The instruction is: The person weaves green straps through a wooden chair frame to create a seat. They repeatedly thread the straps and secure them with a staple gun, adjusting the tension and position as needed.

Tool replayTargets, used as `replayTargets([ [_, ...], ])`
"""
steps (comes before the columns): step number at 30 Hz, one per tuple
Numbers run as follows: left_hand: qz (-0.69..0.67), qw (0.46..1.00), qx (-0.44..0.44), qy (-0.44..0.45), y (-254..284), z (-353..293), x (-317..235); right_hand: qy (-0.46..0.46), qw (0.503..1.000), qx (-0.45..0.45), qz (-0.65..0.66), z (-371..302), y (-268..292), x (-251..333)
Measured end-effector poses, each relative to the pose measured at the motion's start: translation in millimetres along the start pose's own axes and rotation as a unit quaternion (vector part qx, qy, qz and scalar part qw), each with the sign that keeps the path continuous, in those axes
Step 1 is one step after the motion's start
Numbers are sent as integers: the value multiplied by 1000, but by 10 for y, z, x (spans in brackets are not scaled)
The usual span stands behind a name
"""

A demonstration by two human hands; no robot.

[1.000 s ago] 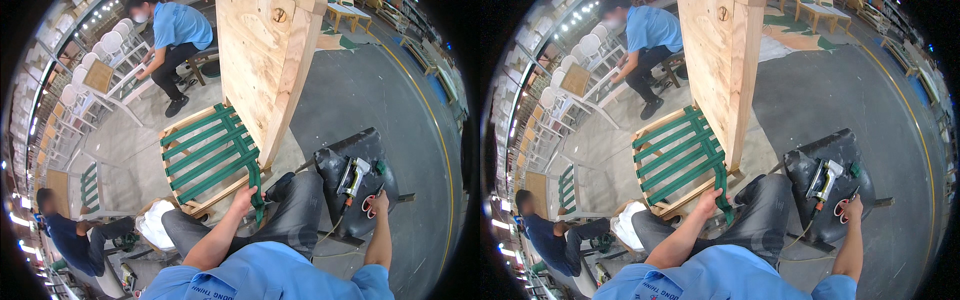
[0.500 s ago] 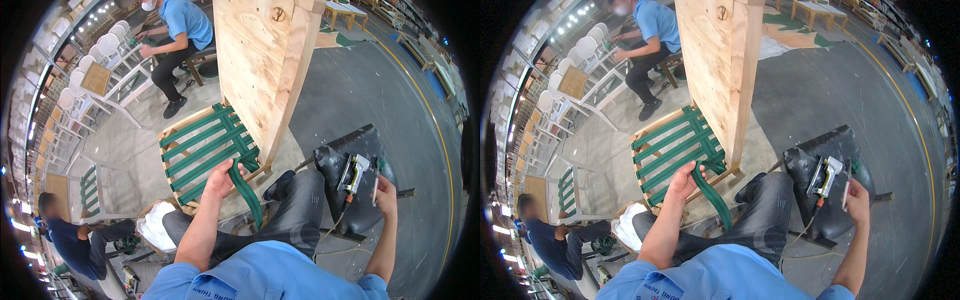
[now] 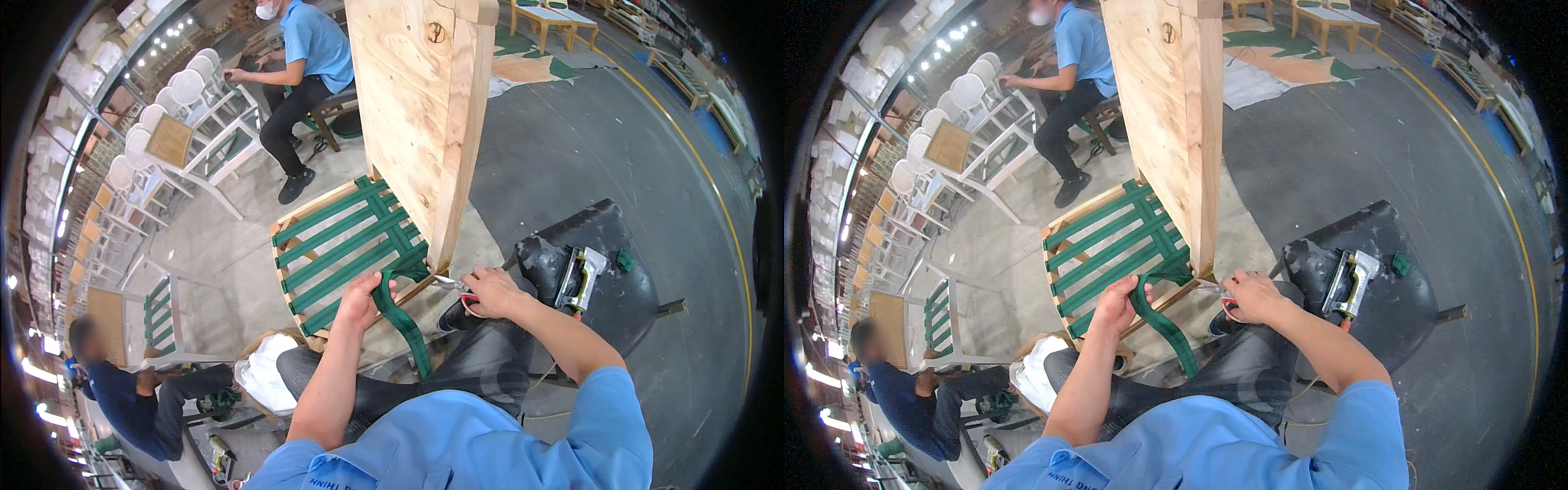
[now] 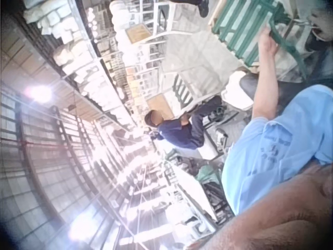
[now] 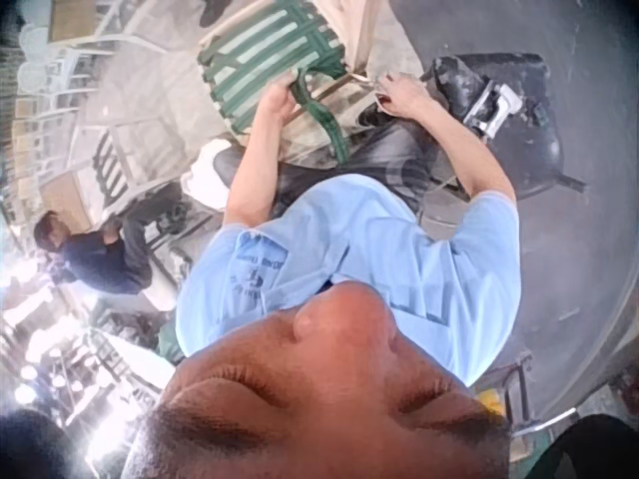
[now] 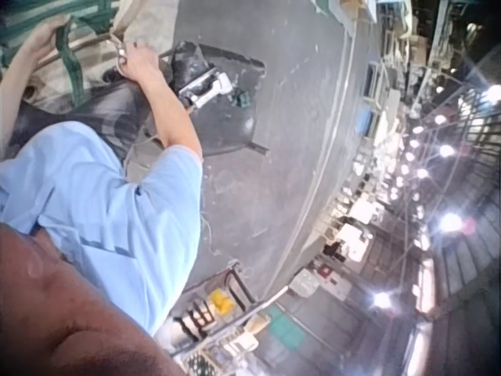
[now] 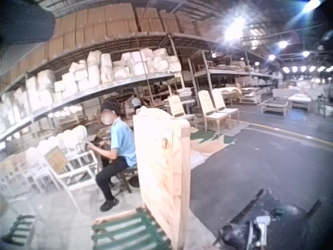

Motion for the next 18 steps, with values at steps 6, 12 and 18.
replayTargets([
  [6,43,999,4,6,80,-85,75,36,998,-37,-28,261,-262,-156],
  [12,122,992,-15,11,-57,-152,70,81,996,-36,-19,418,-384,-354],
  [18,143,990,-16,0,-137,-144,35,144,989,12,29,457,-323,-609],
])
Point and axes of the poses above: each hand's wrist, its own z-axis towards the middle knuckle, its own y-axis out of the back of the hand, x = y × z, the point moved 2 cm from there along z, towards the middle knuckle, and after that the axes turned 15 degrees about y, right-handed, at the moved point
